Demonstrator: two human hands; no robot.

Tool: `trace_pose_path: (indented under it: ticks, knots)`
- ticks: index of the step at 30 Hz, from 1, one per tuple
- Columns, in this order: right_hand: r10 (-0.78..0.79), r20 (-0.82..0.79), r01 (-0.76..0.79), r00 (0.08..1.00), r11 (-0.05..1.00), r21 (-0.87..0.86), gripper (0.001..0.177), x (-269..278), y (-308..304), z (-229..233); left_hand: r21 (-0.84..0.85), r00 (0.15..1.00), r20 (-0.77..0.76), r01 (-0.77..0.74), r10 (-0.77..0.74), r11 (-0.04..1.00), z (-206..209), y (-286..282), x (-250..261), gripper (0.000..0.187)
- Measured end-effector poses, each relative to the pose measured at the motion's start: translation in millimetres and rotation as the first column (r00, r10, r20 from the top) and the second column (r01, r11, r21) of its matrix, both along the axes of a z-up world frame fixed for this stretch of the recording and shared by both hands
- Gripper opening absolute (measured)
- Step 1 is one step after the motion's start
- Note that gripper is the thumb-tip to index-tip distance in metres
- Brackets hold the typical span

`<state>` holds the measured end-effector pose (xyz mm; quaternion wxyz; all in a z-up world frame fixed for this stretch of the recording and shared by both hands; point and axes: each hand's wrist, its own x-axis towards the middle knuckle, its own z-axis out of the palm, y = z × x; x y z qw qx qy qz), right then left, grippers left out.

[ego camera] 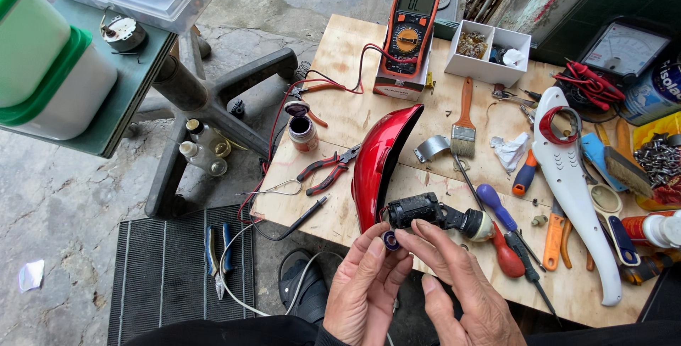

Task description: The person applies purple grease to a small cylindrical component using a metal tool, then uses pliers to adjust a metal ring on the component. The person works at a cluttered workbench with various tools and a red motorcycle part visible.

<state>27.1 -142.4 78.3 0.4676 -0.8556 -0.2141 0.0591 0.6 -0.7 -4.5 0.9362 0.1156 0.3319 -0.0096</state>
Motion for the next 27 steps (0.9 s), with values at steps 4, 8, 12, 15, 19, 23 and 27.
trace_pose_path:
  ticks: [4,8,12,15,19,23,27]
  knots:
    - [-0.046,0.060,0.049,0.997,0.997,-0.057,0.066,-0.5,1.5,-8.3,0.036,1.000,-0.005,-0.018,0.018,0.999,0.1,-1.6,2.1,0.046]
    - [0.000,0.120,0.015,0.993,0.992,-0.128,0.067,0.8,0.5,-16.4,0.097,0.999,0.001,-0.041,0.041,0.994,-5.4,-3.8,2.0,0.044]
    - [-0.009,0.162,0.030,0.987,0.992,-0.125,0.067,-1.5,7.2,-11.7,0.115,0.998,-0.014,-0.053,0.055,0.992,-2.1,-4.6,2.3,0.041]
    - [0.005,0.160,0.012,0.987,0.994,-0.107,0.067,-1.7,9.4,-10.0,0.132,0.999,-0.016,-0.040,0.042,0.990,-5.4,-3.5,2.2,0.042]
    - [0.061,0.200,-0.042,0.978,0.994,-0.100,0.066,-1.7,1.9,-22.0,0.123,0.998,-0.039,-0.046,0.051,0.991,-6.8,-5.2,2.2,0.040]
    - [0.072,0.187,-0.055,0.980,0.994,-0.098,0.068,-4.2,2.0,-21.4,0.085,0.996,-0.036,-0.073,0.076,0.994,-11.6,-6.6,2.1,0.038]
    - [0.080,0.211,-0.050,0.974,0.988,-0.144,0.070,-7.8,-1.2,-32.2,0.022,0.992,-0.091,-0.084,0.085,0.996,-3.0,-2.7,3.4,0.038]
